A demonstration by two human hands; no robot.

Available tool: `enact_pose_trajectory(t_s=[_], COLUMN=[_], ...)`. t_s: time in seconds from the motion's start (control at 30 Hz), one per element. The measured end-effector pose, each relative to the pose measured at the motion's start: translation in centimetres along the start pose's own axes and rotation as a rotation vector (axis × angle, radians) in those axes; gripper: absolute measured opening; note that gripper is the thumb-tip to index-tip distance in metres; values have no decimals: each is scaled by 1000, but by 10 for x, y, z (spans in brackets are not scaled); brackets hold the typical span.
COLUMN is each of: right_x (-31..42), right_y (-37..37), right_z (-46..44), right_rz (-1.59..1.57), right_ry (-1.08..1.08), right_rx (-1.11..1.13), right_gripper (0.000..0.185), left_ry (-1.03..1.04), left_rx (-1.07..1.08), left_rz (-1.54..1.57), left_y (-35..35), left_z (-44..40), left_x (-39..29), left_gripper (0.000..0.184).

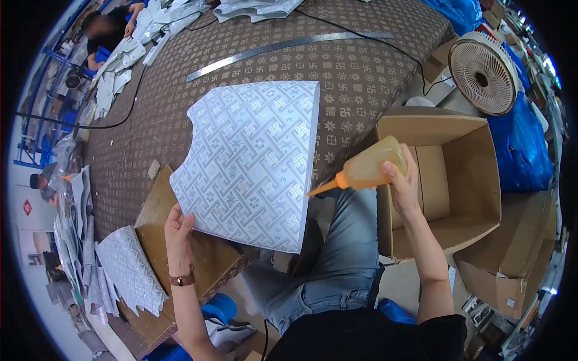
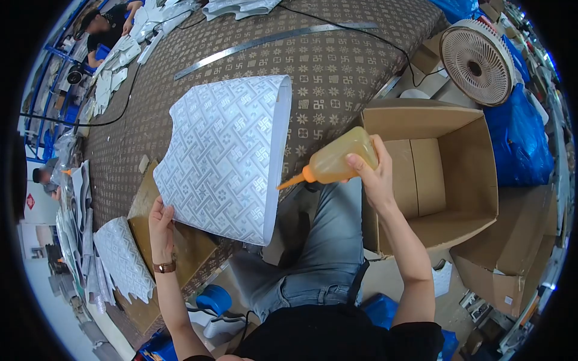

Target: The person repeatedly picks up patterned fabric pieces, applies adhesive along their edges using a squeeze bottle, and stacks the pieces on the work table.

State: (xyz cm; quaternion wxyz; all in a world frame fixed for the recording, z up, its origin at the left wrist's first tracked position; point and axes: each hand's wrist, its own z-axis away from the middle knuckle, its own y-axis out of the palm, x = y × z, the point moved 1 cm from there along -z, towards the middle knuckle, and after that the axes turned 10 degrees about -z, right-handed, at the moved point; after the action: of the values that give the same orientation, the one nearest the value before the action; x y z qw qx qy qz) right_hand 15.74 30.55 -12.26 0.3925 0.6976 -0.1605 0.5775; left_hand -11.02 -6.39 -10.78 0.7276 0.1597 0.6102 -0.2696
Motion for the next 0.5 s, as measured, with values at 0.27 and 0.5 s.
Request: enact_pose_trajectory(t_s=[0.27, 0.5], right_x=[-13, -19], right_y=[9, 12], right_z=[46, 68], right_rz=[-41, -172], right_ry=[245, 303], right_rx=[80, 37], right_gripper=[57, 62], left_ry=[-14, 383], left_rx=[11, -329], left_rz=[-2, -578], left_y=[-2, 30], left_z=[1, -38], left_x=[2, -69], left_gripper=[42, 51])
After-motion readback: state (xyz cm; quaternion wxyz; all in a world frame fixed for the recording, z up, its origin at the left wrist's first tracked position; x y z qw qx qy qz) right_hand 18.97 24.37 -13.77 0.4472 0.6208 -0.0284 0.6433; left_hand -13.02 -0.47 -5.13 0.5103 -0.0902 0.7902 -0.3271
